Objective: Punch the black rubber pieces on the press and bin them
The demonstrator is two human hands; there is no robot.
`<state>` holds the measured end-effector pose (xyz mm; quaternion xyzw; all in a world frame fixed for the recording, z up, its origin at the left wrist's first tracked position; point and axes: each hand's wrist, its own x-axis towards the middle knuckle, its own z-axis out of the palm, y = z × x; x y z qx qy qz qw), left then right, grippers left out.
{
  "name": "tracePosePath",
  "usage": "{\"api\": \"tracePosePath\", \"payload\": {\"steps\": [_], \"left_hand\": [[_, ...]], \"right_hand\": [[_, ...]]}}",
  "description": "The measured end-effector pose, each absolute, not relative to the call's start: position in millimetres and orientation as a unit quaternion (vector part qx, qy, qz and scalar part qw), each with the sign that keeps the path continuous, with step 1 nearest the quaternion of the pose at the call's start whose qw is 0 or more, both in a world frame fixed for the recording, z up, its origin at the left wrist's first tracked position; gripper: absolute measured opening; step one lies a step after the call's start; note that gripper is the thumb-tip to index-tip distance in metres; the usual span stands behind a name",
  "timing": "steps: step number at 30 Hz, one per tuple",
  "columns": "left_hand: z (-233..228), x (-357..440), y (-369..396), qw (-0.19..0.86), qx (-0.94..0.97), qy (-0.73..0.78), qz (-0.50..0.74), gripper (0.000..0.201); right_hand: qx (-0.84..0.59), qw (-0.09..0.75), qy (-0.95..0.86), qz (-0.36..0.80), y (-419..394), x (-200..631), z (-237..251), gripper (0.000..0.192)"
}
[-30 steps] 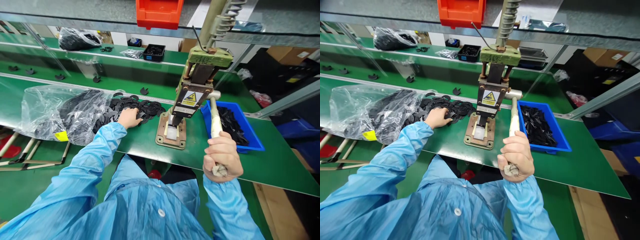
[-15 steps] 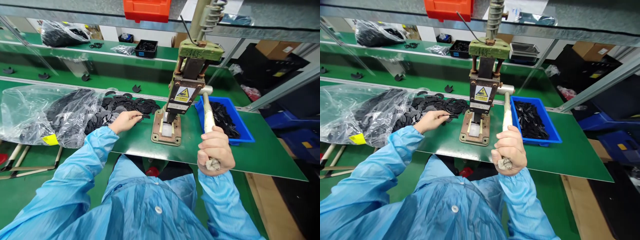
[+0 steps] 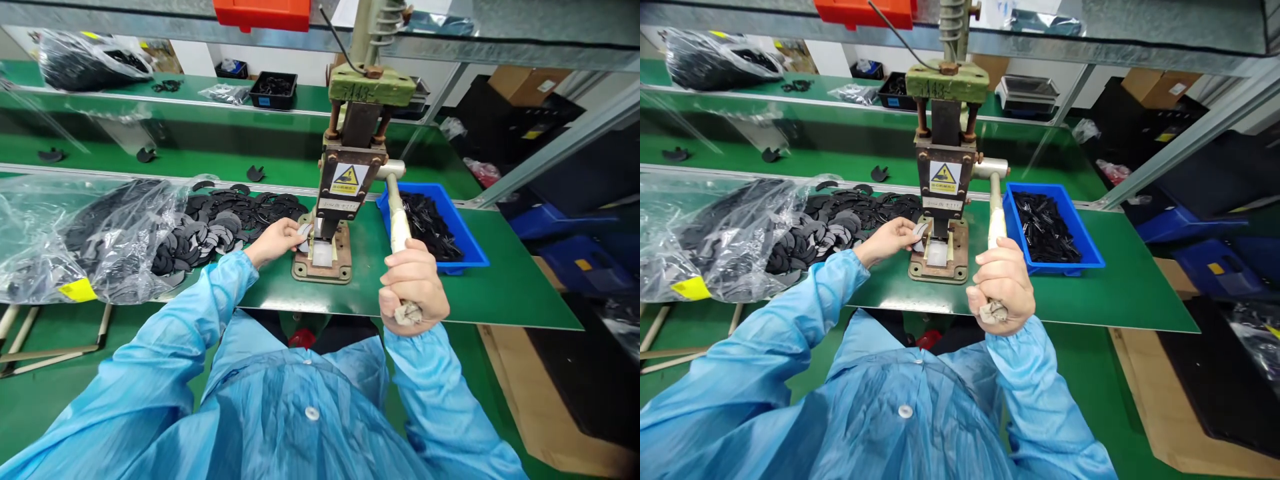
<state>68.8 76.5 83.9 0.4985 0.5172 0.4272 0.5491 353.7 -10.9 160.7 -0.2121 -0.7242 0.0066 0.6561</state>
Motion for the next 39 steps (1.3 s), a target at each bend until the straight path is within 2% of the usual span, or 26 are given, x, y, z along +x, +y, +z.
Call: {"api": "tracePosePath", "payload": {"steps": [7,17,23,28,32,35,39], "left_hand": [[96,93,92,0.58,0.477,0.558,0.353,0.03],[102,103,110,0.563,0.519,0.585,0.268,0.037],[109,114,116,0.559,0.511,0.612,0.227,0.028],[98,121,96,0.547,0.488,0.624,0.272,0.025],[87,109,70,0.542,0.564,0.524,0.338,0.026],[89,77,79,0.457,0.667,0.503,0.306,0.023],[99,32,143,0.191,0.753,0.584,0.237,0.03]], "right_hand": [[-0.207,0.659,-0.723,0.008,-11,353,160,0.025],[-0.211,0.658,-0.723,0.015,-12,354,158,0.021],[-0.218,0.66,-0.718,0.008,-12,353,157,0.023],[-0.216,0.658,-0.722,0.009,-12,355,159,0.023],[-0.212,0.648,-0.732,0.012,-13,358,160,0.02],[-0.21,0.65,-0.73,0.009,-13,359,160,0.019],[-0.22,0.645,-0.732,0.002,-13,359,159,0.019]]}}
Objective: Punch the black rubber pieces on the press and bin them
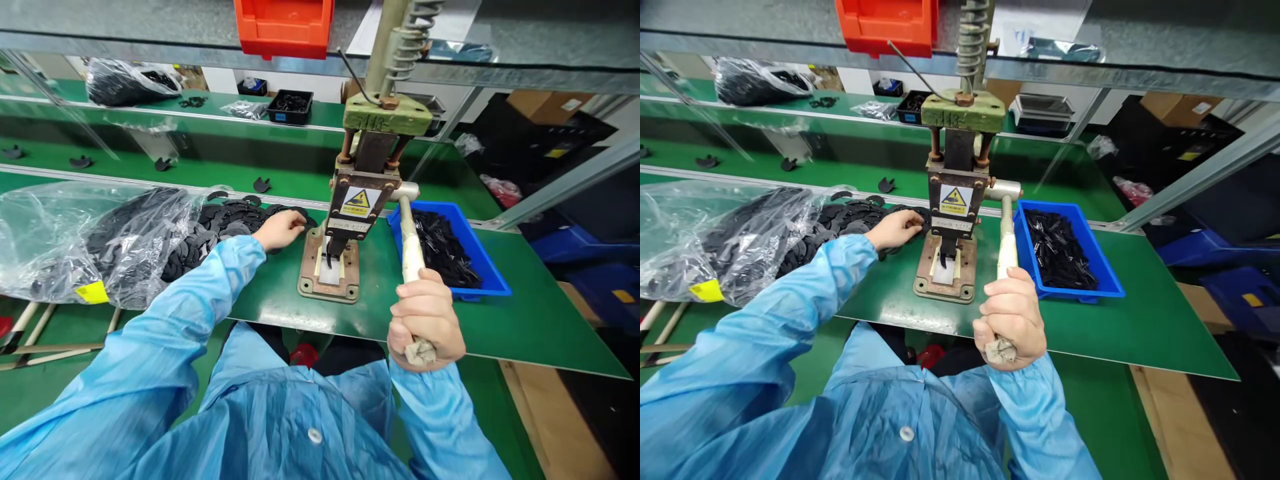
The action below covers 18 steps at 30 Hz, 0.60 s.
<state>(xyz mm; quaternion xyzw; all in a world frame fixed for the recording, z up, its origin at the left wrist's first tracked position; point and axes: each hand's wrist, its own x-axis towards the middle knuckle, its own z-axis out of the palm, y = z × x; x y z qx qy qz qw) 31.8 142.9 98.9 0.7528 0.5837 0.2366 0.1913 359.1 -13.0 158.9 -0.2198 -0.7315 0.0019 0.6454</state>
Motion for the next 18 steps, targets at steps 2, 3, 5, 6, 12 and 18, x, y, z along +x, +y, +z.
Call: {"api": "tracePosePath", "payload": {"steps": [2,3,5,6,12,18], "left_hand": [[102,23,183,0.111,0.804,0.559,0.17,0.043],[102,22,201,0.093,0.823,0.544,0.135,0.052],[99,27,230,0.09,0.841,0.528,0.073,0.066],[98,31,240,0.102,0.842,0.527,0.046,0.07],[86,40,248,0.189,0.822,0.536,0.038,0.038],[86,27,223,0.174,0.82,0.543,0.06,0.026]], "right_hand": [[-0.222,0.646,-0.73,-0.002,-13,360,158,0.019],[-0.222,0.646,-0.73,-0.004,-13,360,158,0.019],[-0.22,0.645,-0.732,-0.009,-12,362,157,0.018],[-0.219,0.642,-0.734,-0.012,-12,364,157,0.016],[-0.222,0.634,-0.74,-0.033,-9,368,153,0.012],[-0.208,0.642,-0.737,-0.037,-6,366,153,0.019]]}}
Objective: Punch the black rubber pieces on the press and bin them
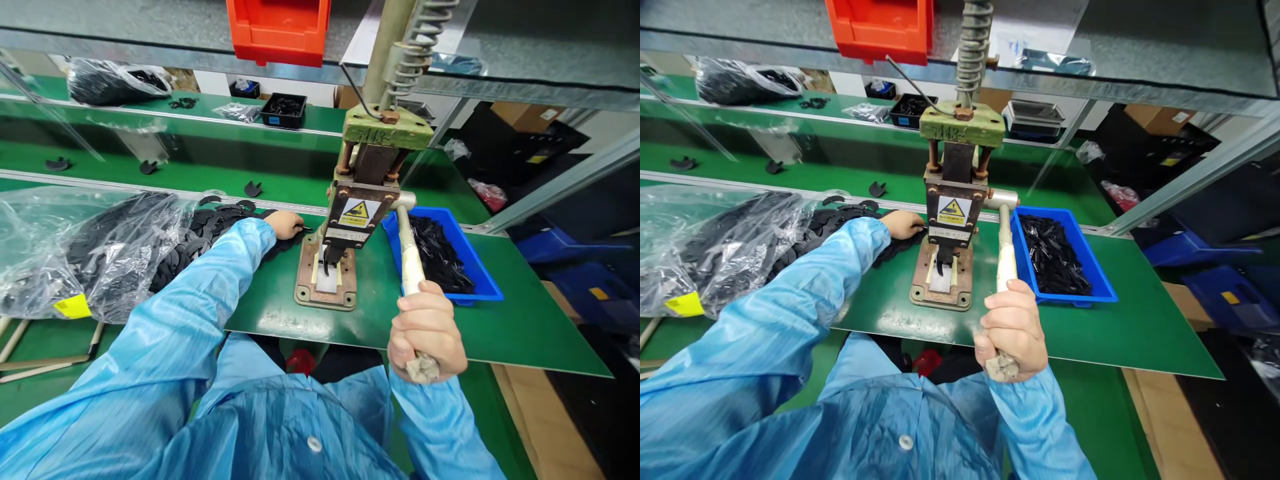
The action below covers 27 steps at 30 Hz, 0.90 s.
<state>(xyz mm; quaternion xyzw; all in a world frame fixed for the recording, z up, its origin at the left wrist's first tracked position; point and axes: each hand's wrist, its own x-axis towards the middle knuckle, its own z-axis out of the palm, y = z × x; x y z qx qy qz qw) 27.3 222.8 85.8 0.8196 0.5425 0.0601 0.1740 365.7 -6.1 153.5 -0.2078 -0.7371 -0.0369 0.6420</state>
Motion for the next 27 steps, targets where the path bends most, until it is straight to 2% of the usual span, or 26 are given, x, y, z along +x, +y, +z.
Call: {"api": "tracePosePath", "payload": {"steps": [6,13,20,27], "left_hand": [[96,15,186,0.184,0.83,0.522,0.072,0.037],[118,-15,116,0.224,0.767,0.551,0.24,0.028],[123,-20,64,0.309,0.693,0.579,0.298,0.033],[110,14,62,0.402,0.652,0.554,0.325,0.041]], "right_hand": [[-0.221,0.635,-0.74,-0.027,-9,364,158,0.021],[-0.209,0.653,-0.728,-0.012,-9,357,160,0.02],[-0.205,0.67,-0.713,-0.014,-8,352,161,0.022],[-0.187,0.667,-0.721,-0.024,-5,353,161,0.018]]}}
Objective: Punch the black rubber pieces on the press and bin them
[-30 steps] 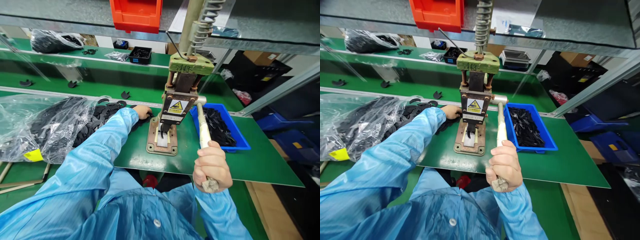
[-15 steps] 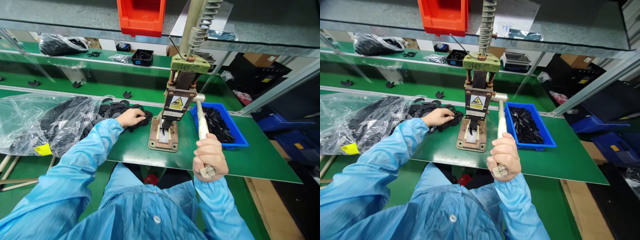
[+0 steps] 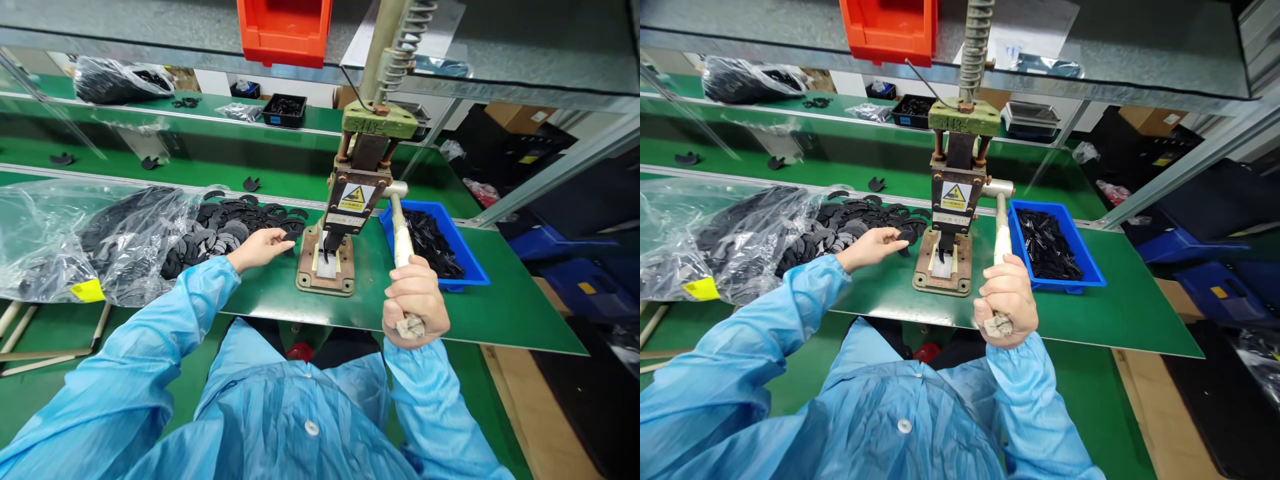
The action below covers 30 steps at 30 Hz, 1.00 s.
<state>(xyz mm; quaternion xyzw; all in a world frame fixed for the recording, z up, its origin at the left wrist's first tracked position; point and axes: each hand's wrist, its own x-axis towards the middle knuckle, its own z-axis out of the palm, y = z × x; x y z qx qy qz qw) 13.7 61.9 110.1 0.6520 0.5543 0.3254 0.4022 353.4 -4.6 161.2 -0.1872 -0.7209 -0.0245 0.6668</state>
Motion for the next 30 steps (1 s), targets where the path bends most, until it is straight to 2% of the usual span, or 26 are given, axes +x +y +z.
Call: {"api": "tracePosePath", "payload": {"steps": [7,11,15,20,25,30], "left_hand": [[98,57,78,0.537,0.582,0.533,0.3,0.04],[101,75,86,0.59,0.53,0.533,0.293,0.033],[104,81,89,0.587,0.544,0.526,0.289,0.027],[107,77,97,0.57,0.566,0.505,0.317,0.033],[103,72,105,0.554,0.593,0.495,0.31,0.026],[95,74,107,0.538,0.607,0.485,0.328,0.03]], "right_hand": [[-0.196,0.661,-0.724,-0.021,-6,353,162,0.018],[-0.214,0.662,-0.718,-0.025,-7,352,162,0.023],[-0.222,0.664,-0.714,-0.032,-7,352,161,0.025],[-0.219,0.668,-0.71,-0.035,-5,351,160,0.025],[-0.215,0.673,-0.707,-0.033,-4,350,160,0.027],[-0.21,0.666,-0.715,-0.032,-5,351,160,0.027]]}}
